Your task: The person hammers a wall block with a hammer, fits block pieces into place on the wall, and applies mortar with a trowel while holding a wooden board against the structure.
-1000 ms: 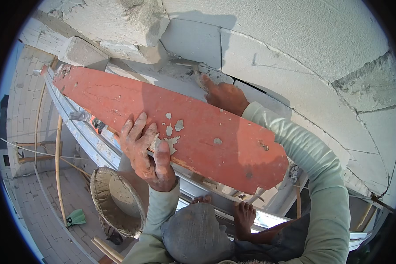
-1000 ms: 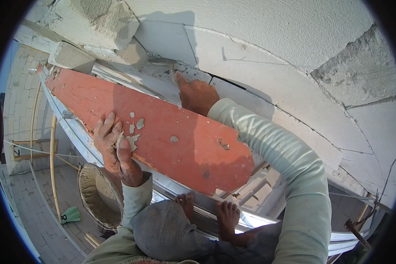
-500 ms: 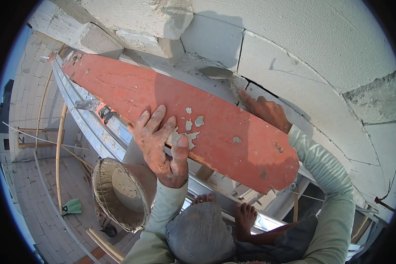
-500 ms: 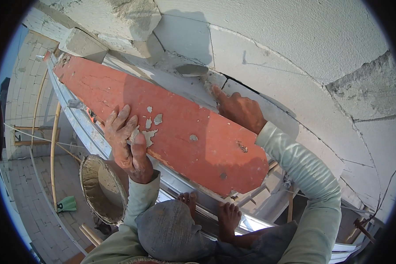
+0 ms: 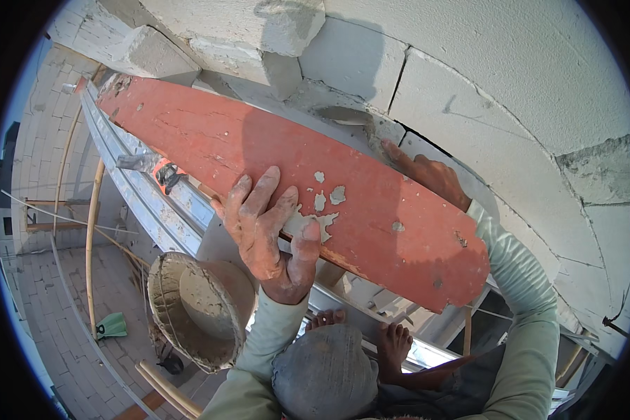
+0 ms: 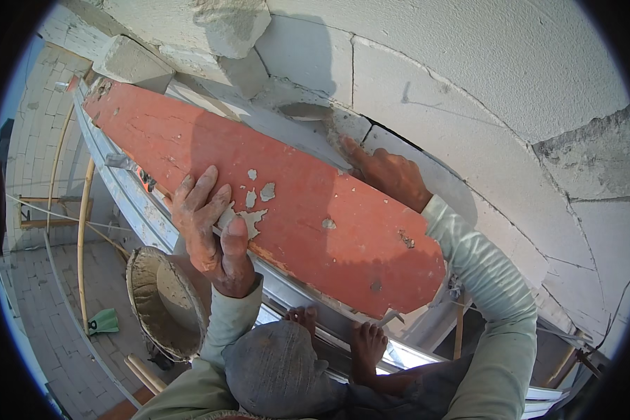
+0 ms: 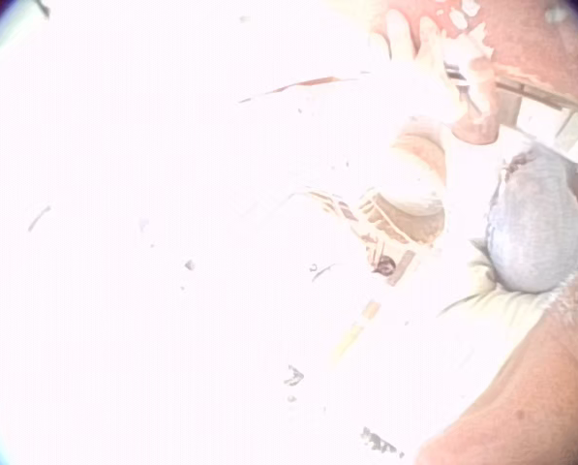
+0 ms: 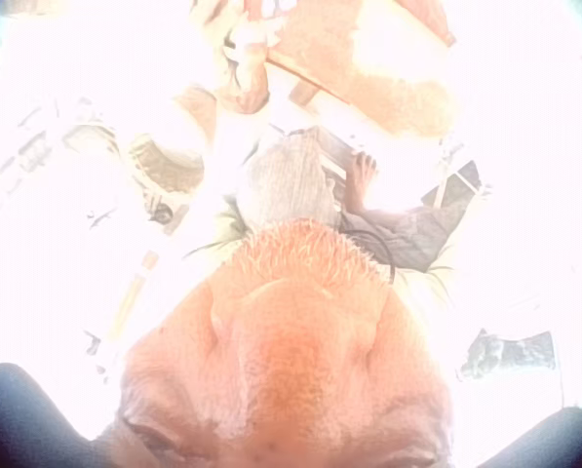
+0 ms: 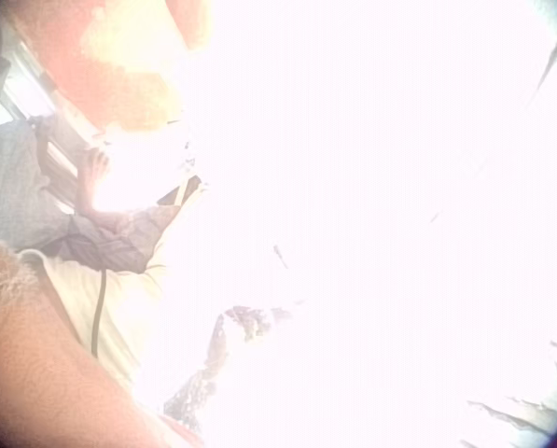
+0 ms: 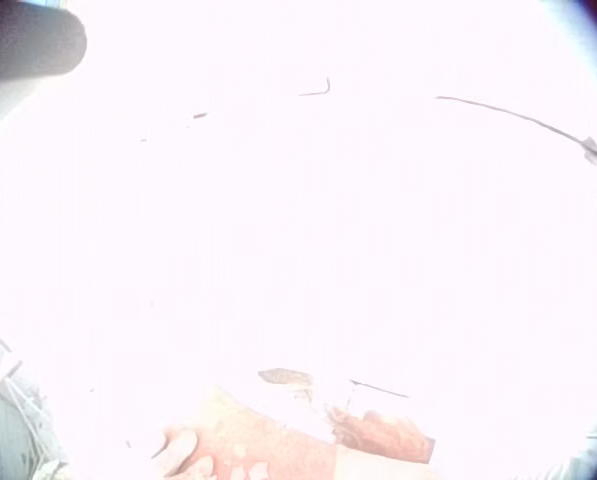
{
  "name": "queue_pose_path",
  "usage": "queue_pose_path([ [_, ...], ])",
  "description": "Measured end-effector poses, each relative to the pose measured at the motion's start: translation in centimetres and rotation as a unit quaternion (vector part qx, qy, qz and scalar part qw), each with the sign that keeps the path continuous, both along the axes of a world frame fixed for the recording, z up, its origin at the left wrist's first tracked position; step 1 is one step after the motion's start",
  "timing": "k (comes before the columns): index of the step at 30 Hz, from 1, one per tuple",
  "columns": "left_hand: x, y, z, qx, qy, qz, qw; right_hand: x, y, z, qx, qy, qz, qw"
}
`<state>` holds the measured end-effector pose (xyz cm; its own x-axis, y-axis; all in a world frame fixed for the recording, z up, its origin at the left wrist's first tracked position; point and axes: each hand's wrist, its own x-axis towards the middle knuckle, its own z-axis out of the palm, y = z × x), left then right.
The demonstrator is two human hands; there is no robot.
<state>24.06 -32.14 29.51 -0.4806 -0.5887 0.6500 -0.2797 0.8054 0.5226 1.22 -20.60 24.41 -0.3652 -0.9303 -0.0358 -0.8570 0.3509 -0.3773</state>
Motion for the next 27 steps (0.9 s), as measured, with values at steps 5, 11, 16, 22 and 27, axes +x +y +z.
queue_pose_path([
  [5,-0.4,0.3,0.1,0.014,0.009,-0.002,1.0,-1.4,-0.3,-1.1,-0.003,0.042,0.003,0.999],
  [11,-0.3,0.3,0.0,0.004,0.003,-0.005,1.0,-0.9,-0.1,-1.8,-0.064,0.054,0.045,0.995],
  [16,-0.5,0.4,-0.3,0.019,0.035,-0.017,0.999,-0.5,-2.7,-2.2,-0.066,0.117,0.026,0.991],
  [22,-0.2,0.3,-0.1,0.015,0.003,-0.016,1.0,-0.1,-2.1,-2.5,-0.07,0.126,0.008,0.989],
  [27,-0.1,0.3,0.0,0.005,0.003,-0.016,1.0,-0.2,-0.8,-2.0,-0.03,0.089,0.039,0.995],
])
